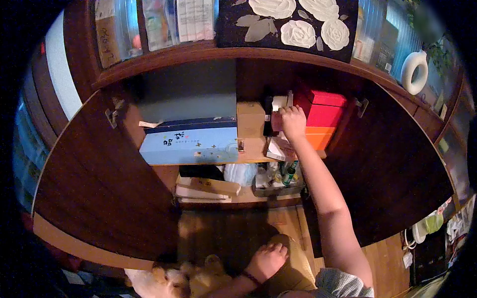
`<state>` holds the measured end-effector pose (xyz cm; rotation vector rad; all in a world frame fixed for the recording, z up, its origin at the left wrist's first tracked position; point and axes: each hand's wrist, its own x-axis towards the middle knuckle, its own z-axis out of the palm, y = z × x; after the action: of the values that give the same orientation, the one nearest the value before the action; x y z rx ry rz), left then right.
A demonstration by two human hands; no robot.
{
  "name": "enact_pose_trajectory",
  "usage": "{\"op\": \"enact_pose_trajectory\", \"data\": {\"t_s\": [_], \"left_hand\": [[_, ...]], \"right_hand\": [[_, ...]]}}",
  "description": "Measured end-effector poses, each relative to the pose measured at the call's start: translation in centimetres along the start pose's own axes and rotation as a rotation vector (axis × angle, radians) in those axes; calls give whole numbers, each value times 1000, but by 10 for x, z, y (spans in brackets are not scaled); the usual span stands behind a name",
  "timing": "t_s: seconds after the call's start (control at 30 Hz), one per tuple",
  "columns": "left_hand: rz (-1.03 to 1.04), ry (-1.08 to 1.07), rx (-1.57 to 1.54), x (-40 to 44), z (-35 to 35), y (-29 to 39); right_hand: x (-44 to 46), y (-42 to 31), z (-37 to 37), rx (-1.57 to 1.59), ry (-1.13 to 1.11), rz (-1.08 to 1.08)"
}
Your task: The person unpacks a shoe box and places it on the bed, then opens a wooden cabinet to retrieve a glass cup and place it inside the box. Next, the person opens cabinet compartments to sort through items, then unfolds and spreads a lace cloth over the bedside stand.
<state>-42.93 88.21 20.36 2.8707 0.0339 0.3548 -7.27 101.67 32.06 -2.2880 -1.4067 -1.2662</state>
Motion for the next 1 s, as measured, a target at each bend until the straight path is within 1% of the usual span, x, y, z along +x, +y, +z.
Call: {"op": "enact_pose_trajectory", "data": {"t_s": [0.03,0.07,0.13,0.17,0.23,0.27,0.33,0.37,0.4,0.43,0.47,0.5,0.53,0.57,0.6,0.63,0.67,0.7,0.73,0.77,0.8,0.83,0.87,0.9,0.93,0.97,1.0], "left_hand": [[21,-3,21,0,5,0],[24,-6,20,0,6,-1],[35,-14,21,-1,6,-3],[-6,-14,-7,0,3,-3],[-89,-22,-67,6,-5,-4],[-88,-24,-18,7,-5,-6],[-93,-48,63,8,1,-12],[-172,-109,24,10,0,-13],[-344,-133,-33,14,-7,-11],[-383,64,-82,10,3,-15],[-456,14,-260,23,-27,-13],[-419,166,-237,30,-40,-12],[-360,191,-166,33,-46,-13],[-206,281,-159,35,-52,-20],[-212,222,-163,37,-50,-23],[-217,165,-166,37,-46,-26],[-246,157,-105,32,-37,-35],[-297,105,-87,26,-36,-38],[-350,54,-63,24,-38,-44],[-397,9,-34,23,-39,-47],[-355,85,93,20,-29,-49],[-355,6,184,13,-19,-47],[-357,-74,274,4,-9,-42],[-365,-137,227,3,-10,-35],[-375,-200,181,3,-11,-29],[-389,-242,1,12,-32,-14],[-390,-290,-31,10,-32,-10]], "right_hand": [[-4,-3,-12,-6,55,-10],[-12,-3,-14,9,285,-52],[-33,-5,-40,42,383,-78],[-44,-7,-54,57,433,-88],[-73,-7,-71,59,504,-44],[-91,-7,-80,64,526,-17],[-130,-7,-98,107,500,5],[-151,-7,-103,130,492,10],[-171,-11,-107,173,490,-6],[-194,-17,-109,230,385,-12],[-213,-28,-118,406,297,-12],[-226,-38,-128,582,206,-1],[-235,-46,-136,695,118,-49],[-241,-53,-142,814,32,-96],[-247,-57,-143,986,-49,-89],[-248,-59,-143,1091,-104,-134],[-250,-62,-136,1198,-187,-157],[-253,-67,-129,1304,-263,-184],[-261,-75,-115,1457,-378,-2],[-264,-78,-106,1519,-503,137],[-263,-80,-97,1566,-547,226],[-262,-81,-87,1611,-593,313],[-265,-84,-62,1707,-546,436],[-275,-87,-27,1800,-497,562],[-293,-90,15,1831,-501,784],[-316,-96,59,1830,-442,980],[-354,-97,108,1468,-423,961]]}}
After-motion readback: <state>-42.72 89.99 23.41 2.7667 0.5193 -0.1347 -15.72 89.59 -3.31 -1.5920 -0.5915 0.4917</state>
